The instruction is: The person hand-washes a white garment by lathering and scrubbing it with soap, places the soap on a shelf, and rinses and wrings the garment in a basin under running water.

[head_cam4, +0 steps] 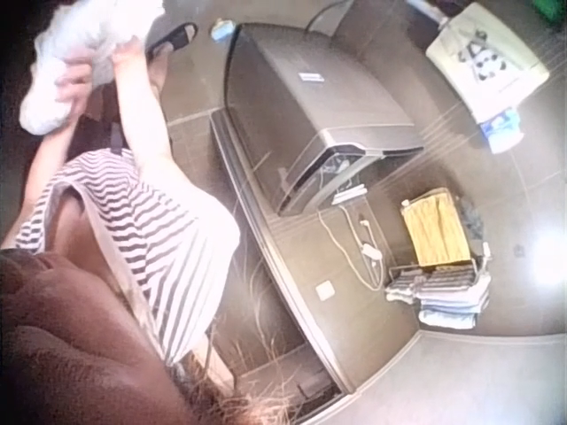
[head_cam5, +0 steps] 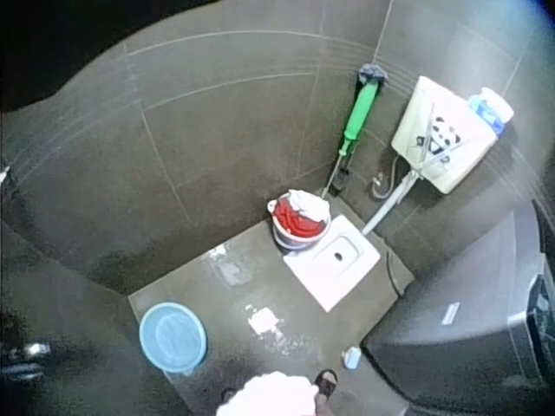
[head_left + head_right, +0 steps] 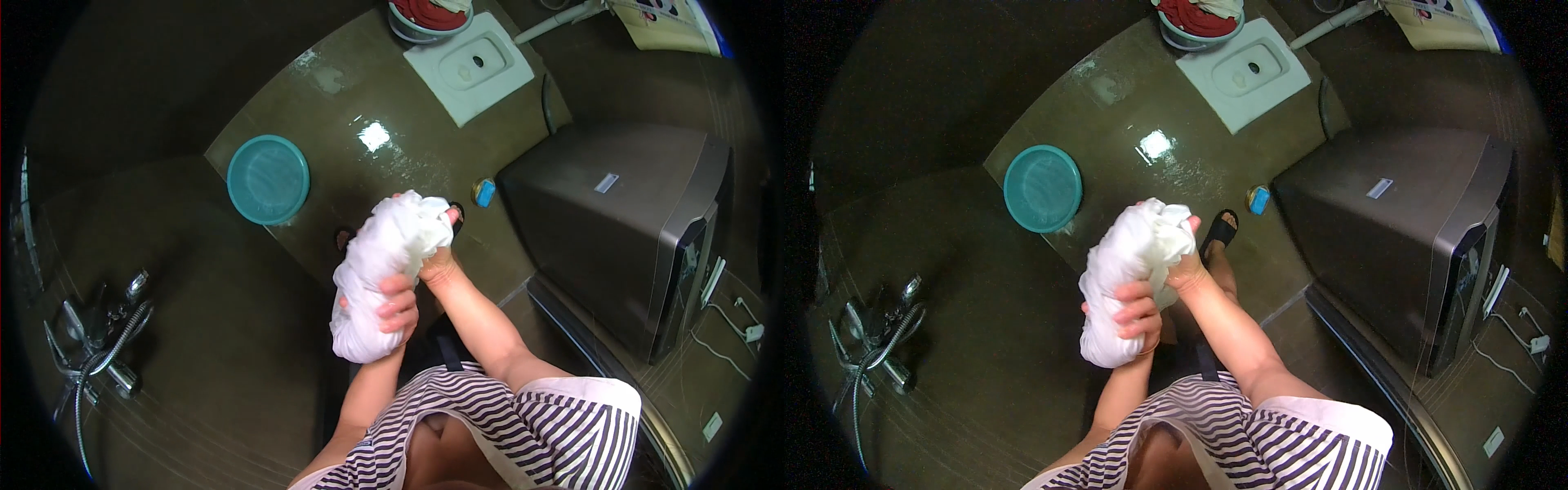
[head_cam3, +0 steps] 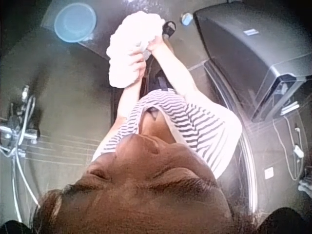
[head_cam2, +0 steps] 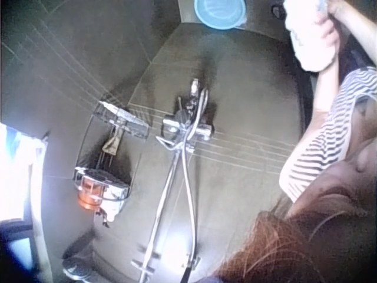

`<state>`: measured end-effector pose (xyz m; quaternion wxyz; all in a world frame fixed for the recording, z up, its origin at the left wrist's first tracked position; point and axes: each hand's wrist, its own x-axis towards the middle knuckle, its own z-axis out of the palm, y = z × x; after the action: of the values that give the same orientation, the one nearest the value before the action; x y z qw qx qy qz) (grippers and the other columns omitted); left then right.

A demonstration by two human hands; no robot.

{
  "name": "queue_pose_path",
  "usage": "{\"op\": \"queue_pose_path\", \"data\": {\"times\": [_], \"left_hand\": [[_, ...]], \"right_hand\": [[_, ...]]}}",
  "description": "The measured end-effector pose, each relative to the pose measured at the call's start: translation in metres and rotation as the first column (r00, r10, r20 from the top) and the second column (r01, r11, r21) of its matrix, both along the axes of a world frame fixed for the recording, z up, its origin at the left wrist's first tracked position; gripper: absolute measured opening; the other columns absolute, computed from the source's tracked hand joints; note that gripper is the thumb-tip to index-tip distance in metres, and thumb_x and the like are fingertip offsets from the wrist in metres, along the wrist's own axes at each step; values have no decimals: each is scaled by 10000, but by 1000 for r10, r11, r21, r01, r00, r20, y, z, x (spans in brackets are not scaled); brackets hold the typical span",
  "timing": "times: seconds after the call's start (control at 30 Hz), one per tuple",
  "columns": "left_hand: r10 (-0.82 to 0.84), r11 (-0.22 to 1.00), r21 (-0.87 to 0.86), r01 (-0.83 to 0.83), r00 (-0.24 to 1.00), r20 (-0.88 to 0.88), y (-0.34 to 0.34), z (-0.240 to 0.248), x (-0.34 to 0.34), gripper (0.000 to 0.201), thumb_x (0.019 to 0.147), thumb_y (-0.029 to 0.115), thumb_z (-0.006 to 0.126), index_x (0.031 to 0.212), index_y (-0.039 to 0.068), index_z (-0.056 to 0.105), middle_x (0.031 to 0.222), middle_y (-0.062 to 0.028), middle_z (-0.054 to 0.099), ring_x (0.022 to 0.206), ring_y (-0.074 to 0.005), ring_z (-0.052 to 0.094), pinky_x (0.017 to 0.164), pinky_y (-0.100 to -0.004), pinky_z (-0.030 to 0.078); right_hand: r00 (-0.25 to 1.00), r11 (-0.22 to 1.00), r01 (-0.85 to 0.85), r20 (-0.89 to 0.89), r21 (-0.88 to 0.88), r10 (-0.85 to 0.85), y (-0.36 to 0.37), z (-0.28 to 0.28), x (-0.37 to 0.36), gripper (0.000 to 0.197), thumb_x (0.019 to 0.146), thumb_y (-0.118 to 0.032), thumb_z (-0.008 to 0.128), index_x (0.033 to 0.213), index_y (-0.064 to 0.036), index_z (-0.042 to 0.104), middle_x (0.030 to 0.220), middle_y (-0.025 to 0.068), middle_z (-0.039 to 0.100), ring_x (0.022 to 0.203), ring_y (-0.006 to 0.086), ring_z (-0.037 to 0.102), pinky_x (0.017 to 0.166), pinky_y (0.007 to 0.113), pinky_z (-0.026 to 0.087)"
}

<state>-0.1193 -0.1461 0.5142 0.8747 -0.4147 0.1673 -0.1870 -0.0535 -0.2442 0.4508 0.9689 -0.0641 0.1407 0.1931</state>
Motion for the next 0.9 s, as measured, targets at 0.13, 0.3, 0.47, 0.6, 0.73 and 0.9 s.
{"op": "queue_pose_path", "data": {"times": [0.13,0.3,0.47,0.6,0.73,0.9], "left_hand": [[-400,883,333,330,901,168,19,-8,-17,894,559,302,777,1234,30,257,944,-95,424,745,-231,470,580,-340,438],[-698,519,670,531,715,-26,21,0,-9,587,618,194,745,1097,46,440,877,-82,521,755,-174,524,597,-286,449],[-560,-225,952,210,771,-302,7,6,11,304,731,195,665,972,57,541,835,-32,558,759,-143,515,692,-263,422],[-580,-507,859,74,708,-403,-4,-70,-14,329,760,233,624,1009,41,527,906,-66,573,817,-174,536,725,-299,424],[-566,-820,423,-386,654,-501,2,-56,4,378,769,256,606,1058,35,505,971,-89,563,872,-186,535,755,-305,419],[-520,-829,158,-536,638,-567,15,-34,16,440,781,286,582,1121,28,477,1053,-118,552,941,-201,533,793,-312,414]], "right_hand": [[947,939,-309,-46,149,319,-11,20,25,402,802,-391,538,1020,-56,491,1042,129,521,931,211,526,779,349,451],[510,414,-854,-348,-316,786,-7,48,58,223,710,-216,600,848,-44,569,768,77,566,725,167,546,642,276,452],[371,-86,-604,-375,-792,850,20,39,69,263,616,-213,617,779,-11,578,744,70,549,704,160,509,632,275,412],[471,-94,-537,-390,-838,791,36,-11,51,295,617,-216,609,790,23,614,748,124,602,708,216,564,666,308,439],[548,-342,-354,-490,-870,678,38,-47,32,378,621,-286,604,885,-16,628,858,175,616,803,304,588,738,343,444],[631,-534,-350,-615,-770,473,46,-75,7,373,653,-335,582,901,-63,640,929,186,600,902,324,562,803,363,428]]}}
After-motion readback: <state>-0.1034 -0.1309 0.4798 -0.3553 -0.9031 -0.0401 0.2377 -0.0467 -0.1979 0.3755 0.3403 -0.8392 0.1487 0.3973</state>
